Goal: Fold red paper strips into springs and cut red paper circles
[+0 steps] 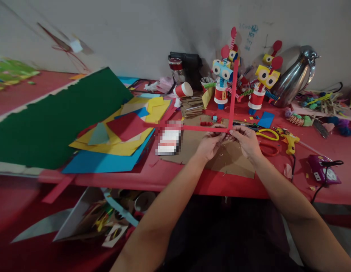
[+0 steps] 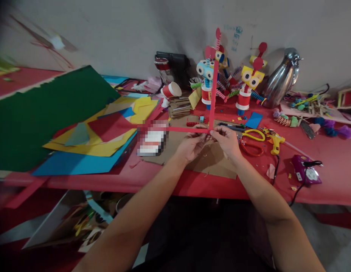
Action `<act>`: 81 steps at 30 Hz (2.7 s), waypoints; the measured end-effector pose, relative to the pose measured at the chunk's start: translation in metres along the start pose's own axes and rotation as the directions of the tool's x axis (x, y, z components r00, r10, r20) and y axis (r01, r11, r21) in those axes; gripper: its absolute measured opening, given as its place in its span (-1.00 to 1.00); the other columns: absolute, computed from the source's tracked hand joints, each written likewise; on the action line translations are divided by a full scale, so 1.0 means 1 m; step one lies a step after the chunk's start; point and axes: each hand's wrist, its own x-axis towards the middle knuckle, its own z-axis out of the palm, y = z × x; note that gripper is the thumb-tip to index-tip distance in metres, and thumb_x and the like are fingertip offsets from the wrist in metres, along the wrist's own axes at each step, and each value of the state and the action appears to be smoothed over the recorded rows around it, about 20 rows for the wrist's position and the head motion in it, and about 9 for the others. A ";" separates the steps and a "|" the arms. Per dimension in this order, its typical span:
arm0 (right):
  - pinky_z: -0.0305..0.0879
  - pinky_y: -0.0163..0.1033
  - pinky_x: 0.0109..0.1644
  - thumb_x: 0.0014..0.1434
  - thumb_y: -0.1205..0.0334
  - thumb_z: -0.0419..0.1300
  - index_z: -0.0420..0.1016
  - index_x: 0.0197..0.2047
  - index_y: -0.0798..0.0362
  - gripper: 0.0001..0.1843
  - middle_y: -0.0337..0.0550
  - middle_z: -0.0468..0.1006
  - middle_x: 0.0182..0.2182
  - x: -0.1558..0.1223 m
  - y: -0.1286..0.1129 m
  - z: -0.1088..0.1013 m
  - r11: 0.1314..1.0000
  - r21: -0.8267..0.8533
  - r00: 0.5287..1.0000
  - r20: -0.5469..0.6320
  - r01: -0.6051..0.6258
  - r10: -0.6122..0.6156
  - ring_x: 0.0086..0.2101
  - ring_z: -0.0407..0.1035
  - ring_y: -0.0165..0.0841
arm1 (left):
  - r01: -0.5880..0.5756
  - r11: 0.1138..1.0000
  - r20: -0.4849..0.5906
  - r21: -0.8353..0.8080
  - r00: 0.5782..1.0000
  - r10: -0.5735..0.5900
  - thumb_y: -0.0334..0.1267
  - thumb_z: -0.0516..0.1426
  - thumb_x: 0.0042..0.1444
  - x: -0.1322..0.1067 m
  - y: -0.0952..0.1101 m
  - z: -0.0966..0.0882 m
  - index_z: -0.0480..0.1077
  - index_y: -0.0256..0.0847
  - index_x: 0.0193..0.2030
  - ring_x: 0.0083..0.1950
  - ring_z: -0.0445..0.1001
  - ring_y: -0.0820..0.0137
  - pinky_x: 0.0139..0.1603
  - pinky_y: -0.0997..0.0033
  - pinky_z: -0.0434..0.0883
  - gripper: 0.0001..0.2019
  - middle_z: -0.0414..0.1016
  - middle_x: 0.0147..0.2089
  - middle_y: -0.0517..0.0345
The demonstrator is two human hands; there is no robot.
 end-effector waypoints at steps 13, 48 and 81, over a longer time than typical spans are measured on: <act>0.35 -0.30 -0.39 -0.07 0.04 0.30 0.44 -0.42 0.02 -0.76 -0.30 0.47 -0.53 -0.002 0.007 0.002 0.992 -0.062 0.992 -0.055 0.110 -0.114 -0.53 0.33 -0.48 | -0.038 0.993 -0.151 0.111 0.987 0.055 -0.27 0.34 -0.19 -0.002 -0.002 0.005 0.52 -0.23 -0.51 -0.32 0.59 0.34 -0.14 0.30 0.51 -0.88 0.57 -0.50 0.15; 0.41 -0.22 -0.33 -0.11 -0.05 0.36 0.59 -0.36 0.00 -0.68 -0.23 0.55 -0.54 -0.002 0.010 0.003 0.975 -0.100 0.980 0.004 0.196 -0.197 -0.48 0.42 -0.39 | 0.028 0.999 -0.128 0.031 0.992 -0.024 -0.44 0.38 -0.28 0.006 0.000 -0.003 0.50 -0.29 -0.50 -0.49 0.48 0.55 -0.29 0.49 0.45 -0.83 0.54 -0.51 0.21; 0.44 -0.20 -0.25 -0.05 0.07 0.35 0.54 -0.38 0.03 -0.78 -0.20 0.60 -0.44 -0.008 0.012 0.007 0.941 -0.182 0.959 0.029 0.284 -0.283 -0.40 0.47 -0.35 | -0.053 0.998 -0.093 0.029 0.994 0.055 -0.44 0.34 -0.18 0.007 0.000 -0.009 0.43 -0.21 -0.56 -0.47 0.41 0.57 -0.31 0.54 0.38 -0.84 0.46 -0.53 0.31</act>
